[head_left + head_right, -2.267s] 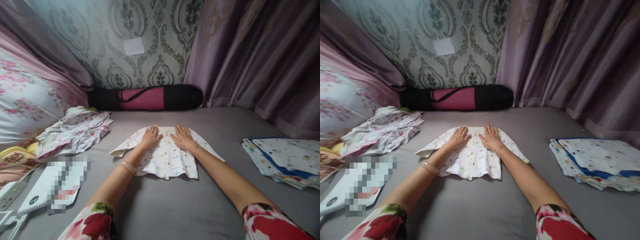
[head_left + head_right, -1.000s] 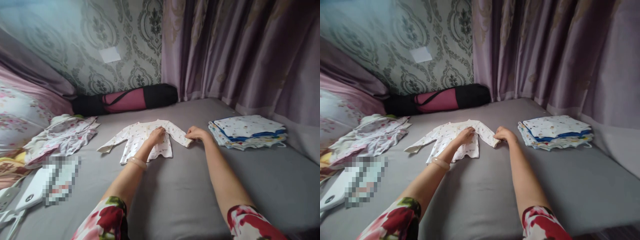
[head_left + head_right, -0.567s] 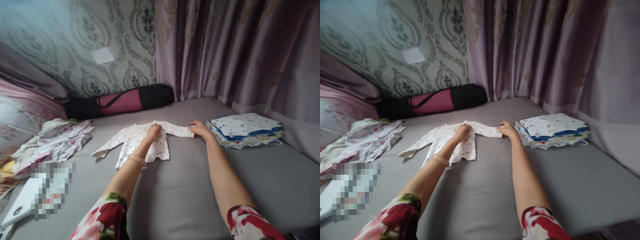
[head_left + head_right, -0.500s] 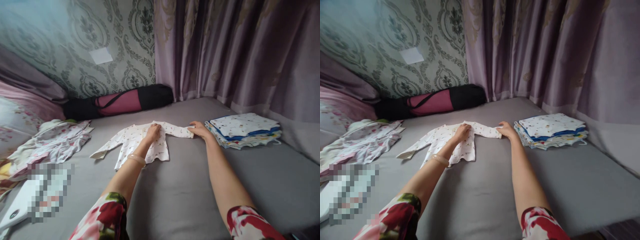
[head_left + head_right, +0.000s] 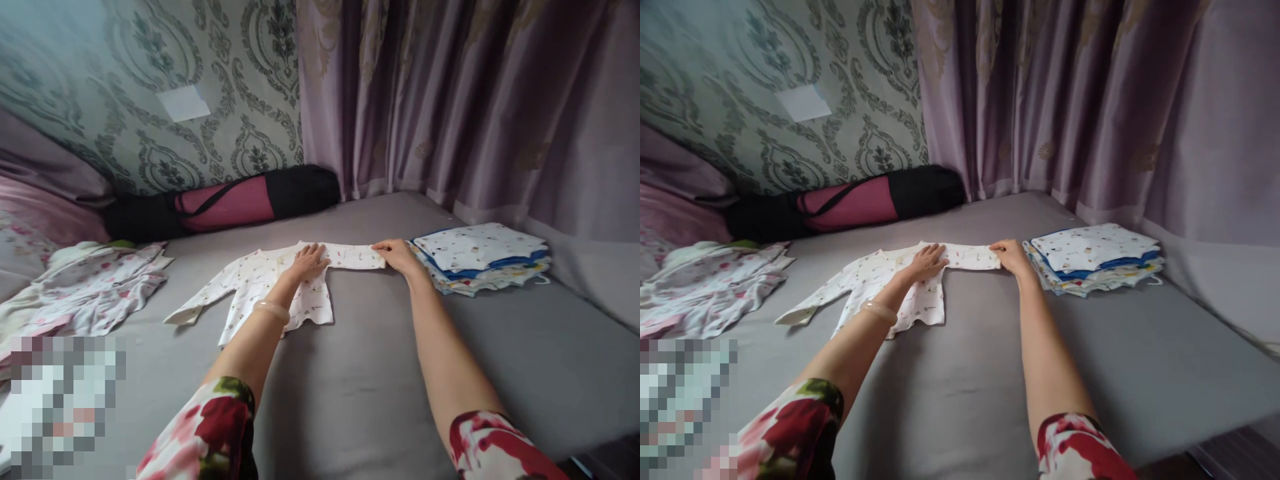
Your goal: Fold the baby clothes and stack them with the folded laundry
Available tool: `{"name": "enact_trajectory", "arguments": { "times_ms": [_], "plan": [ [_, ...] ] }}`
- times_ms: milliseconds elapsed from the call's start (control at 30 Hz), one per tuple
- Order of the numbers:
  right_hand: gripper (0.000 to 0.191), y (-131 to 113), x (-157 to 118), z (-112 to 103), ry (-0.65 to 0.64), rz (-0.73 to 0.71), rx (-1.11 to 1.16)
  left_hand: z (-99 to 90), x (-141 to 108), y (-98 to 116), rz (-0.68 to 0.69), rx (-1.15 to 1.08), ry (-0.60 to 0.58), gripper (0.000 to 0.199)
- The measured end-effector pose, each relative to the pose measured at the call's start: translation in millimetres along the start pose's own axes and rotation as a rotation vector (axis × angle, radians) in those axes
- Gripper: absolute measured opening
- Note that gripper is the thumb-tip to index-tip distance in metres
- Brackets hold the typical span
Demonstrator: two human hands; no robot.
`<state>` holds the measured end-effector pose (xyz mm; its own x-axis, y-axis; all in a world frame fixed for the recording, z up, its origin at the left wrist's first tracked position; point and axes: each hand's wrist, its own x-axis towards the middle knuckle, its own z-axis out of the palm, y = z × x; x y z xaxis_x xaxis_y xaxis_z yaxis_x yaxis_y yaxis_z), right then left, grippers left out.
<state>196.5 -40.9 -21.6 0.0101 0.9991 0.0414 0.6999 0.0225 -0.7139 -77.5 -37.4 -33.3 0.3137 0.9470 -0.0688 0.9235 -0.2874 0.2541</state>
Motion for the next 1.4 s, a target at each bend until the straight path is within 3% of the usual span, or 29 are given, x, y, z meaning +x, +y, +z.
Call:
{"name": "enact_trajectory", "arguments": {
  "times_ms": [200, 300, 400, 500, 600, 700, 900, 1133, 1400],
  "plan": [
    [0.045, -6, -8, 2, -0.057, -0.025, -0.394, -19.7, 7, 5, -0.038, 0.062, -0.102, 0.068],
    [0.044, -17, -14, 3, -0.090, 0.001, -0.567, -23.0, 11, 5, -0.034, 0.075, -0.124, 0.079],
    [0.041, -32, -20, 9, -0.002, 0.008, -0.677, -23.3, 15, 4, -0.028, 0.076, -0.138, 0.086],
    [0.045, -49, -23, 28, 0.108, -0.141, -0.629, -22.4, 16, 4, -0.041, 0.076, -0.133, 0.087],
    [0.052, -62, -26, 58, -0.015, -0.323, -0.542, -21.9, 15, 4, -0.038, 0.091, -0.128, 0.085],
    [0.058, -66, -28, 81, -0.198, -0.374, -0.498, -22.9, 15, 5, -0.057, 0.125, -0.158, 0.082],
    [0.064, -65, -33, 84, -0.268, -0.263, -0.500, -23.5, 15, 5, -0.081, 0.138, -0.180, 0.085],
    [0.069, -65, -40, 77, -0.196, -0.036, -0.536, -18.9, 16, 2, -0.081, 0.097, -0.165, 0.092],
    [0.070, -48, -37, 62, -0.056, 0.150, -0.641, -22.9, 10, 5, -0.071, 0.069, -0.165, 0.095]
  ]
}}
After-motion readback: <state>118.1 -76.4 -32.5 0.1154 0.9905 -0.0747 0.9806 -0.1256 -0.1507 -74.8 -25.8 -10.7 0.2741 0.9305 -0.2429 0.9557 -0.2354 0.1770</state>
